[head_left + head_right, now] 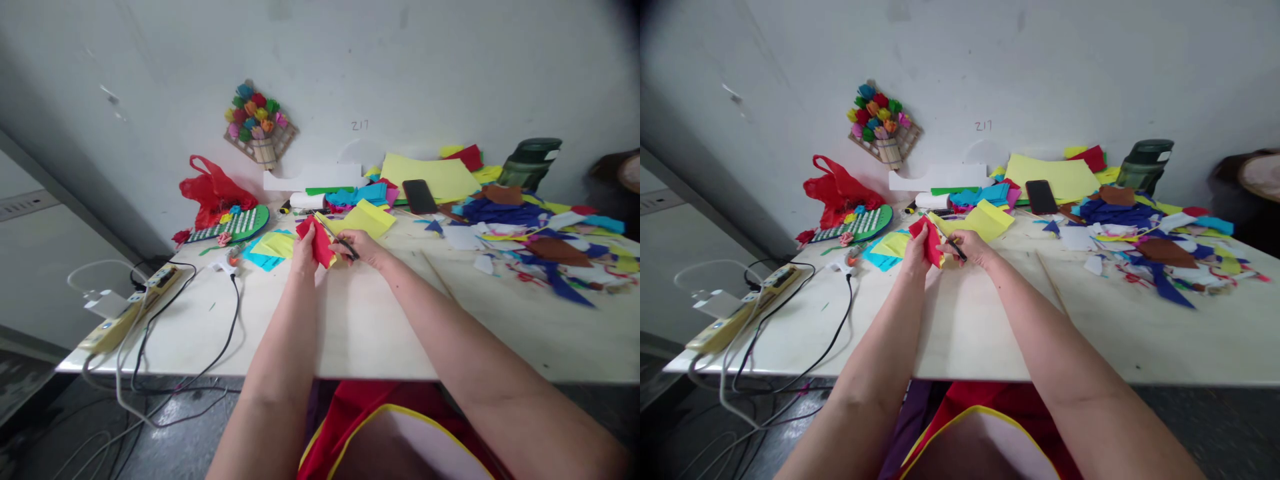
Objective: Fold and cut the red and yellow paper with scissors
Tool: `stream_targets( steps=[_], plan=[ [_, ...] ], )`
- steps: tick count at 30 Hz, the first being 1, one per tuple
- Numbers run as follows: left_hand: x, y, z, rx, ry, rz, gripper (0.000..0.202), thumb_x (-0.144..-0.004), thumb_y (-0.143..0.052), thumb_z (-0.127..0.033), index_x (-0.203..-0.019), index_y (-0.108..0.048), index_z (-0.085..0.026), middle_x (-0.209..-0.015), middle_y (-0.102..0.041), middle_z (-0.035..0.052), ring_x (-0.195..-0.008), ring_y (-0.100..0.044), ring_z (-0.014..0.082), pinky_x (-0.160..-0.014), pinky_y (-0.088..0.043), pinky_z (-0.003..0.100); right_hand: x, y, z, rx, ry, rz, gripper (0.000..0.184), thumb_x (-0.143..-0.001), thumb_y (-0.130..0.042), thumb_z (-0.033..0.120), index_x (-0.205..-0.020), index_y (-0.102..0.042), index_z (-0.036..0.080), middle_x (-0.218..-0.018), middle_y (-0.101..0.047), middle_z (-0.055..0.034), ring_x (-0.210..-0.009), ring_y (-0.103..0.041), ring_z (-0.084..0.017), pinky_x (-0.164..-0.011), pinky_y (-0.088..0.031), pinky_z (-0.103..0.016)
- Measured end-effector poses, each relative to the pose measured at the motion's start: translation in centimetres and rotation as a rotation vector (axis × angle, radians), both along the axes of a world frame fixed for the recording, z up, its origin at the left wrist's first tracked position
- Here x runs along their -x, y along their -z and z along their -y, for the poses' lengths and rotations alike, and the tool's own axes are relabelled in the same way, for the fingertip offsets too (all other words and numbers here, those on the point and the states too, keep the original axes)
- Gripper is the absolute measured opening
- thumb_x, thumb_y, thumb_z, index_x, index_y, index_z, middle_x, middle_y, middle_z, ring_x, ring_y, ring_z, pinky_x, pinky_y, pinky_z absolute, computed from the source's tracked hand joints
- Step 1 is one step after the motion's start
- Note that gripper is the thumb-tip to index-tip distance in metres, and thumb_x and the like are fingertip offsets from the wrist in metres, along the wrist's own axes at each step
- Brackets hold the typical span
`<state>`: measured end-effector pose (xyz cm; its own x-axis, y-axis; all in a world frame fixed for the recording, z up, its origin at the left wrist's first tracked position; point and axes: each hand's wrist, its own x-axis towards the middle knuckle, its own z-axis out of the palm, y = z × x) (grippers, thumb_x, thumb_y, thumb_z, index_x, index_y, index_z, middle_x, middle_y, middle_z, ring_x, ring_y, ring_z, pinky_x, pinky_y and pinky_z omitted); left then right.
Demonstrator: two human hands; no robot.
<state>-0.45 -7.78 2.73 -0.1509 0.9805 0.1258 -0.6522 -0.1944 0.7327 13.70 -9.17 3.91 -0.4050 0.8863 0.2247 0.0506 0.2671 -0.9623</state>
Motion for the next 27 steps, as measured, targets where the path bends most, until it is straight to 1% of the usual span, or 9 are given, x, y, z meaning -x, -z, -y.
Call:
stream_targets(
  steps=[5,9,11,13,15,21,27],
  plan=[
    [0.1,0.1,-0.1,-0.007,-0.029,-0.013,0.026,-0.066,-0.07,-0.031,-0.083,-0.058,-0.015,-0.072,-0.064,0.0033,-0.066,-0.062,0.015,-0.071,-0.049,0.031,-0.2,0.1,-0.2,-0.027,0.021,0.039,0.031,-0.06,-0.071,0.038,-0.071,-0.054,0.014,-0.043,-0.051,0.0057,-0.032,-0.043,-0.007,-0.03,-0.037,-0.018],
    [0.3,0.1,0.0,-0.002,-0.044,-0.034,0.028,-0.064,-0.07,-0.033,-0.083,-0.059,-0.015,-0.072,-0.064,0.0035,-0.066,-0.062,0.0156,-0.072,-0.049,0.032,-0.6,-0.6,0.1,0.006,0.022,0.087,0.03,-0.061,-0.071,0.038,-0.069,-0.054,0.015,-0.041,-0.051,0.005,-0.03,-0.044,-0.008,-0.03,-0.038,-0.019],
    [0.5,0.1,0.0,-0.013,-0.053,-0.043,0.027,-0.064,-0.071,-0.032,-0.083,-0.059,-0.015,-0.072,-0.064,0.0034,-0.066,-0.062,0.0152,-0.072,-0.049,0.031,-1.0,-1.2,0.4,0.038,-0.001,0.142,0.03,-0.063,-0.069,0.04,-0.067,-0.052,0.015,-0.041,-0.053,0.0032,-0.03,-0.047,-0.009,-0.028,-0.034,-0.018],
    [0.7,0.2,0.0,-0.024,-0.072,-0.054,0.027,-0.064,-0.071,-0.032,-0.082,-0.06,-0.016,-0.073,-0.064,0.003,-0.066,-0.062,0.0147,-0.073,-0.048,0.031,-1.4,-1.6,0.7,0.06,-0.033,0.214,0.032,-0.066,-0.066,0.043,-0.065,-0.051,0.015,-0.043,-0.056,0.0008,-0.03,-0.048,-0.009,-0.024,-0.026,-0.016],
    [0.9,0.3,0.0,-0.029,-0.087,-0.07,0.027,-0.063,-0.071,-0.032,-0.082,-0.061,-0.016,-0.074,-0.064,0.0027,-0.067,-0.062,0.0145,-0.074,-0.048,0.03,-2.0,-1.9,0.7,0.065,-0.074,0.241,0.033,-0.068,-0.064,0.045,-0.063,-0.05,0.015,-0.045,-0.058,-0.0008,-0.03,-0.05,-0.009,-0.024,-0.022,-0.016],
    [1.2,0.1,0.1,-0.049,-0.048,-0.095,0.029,-0.063,-0.072,-0.033,-0.084,-0.062,-0.016,-0.075,-0.065,0.0028,-0.071,-0.062,0.0148,-0.077,-0.047,0.029,-3.5,-1.9,-0.1,0.048,-0.147,0.22,0.035,-0.07,-0.062,0.046,-0.063,-0.048,0.015,-0.048,-0.06,-0.0029,-0.031,-0.05,-0.009,-0.024,-0.024,-0.017],
    [1.0,0.1,0.2,-0.049,-0.011,-0.091,0.028,-0.063,-0.072,-0.032,-0.084,-0.061,-0.016,-0.077,-0.065,0.003,-0.073,-0.062,0.0152,-0.078,-0.047,0.031,-3.6,-1.9,-0.1,0.042,-0.185,0.234,0.035,-0.07,-0.062,0.046,-0.063,-0.049,0.014,-0.048,-0.06,-0.0029,-0.032,-0.051,-0.009,-0.026,-0.025,-0.017]
  ],
)
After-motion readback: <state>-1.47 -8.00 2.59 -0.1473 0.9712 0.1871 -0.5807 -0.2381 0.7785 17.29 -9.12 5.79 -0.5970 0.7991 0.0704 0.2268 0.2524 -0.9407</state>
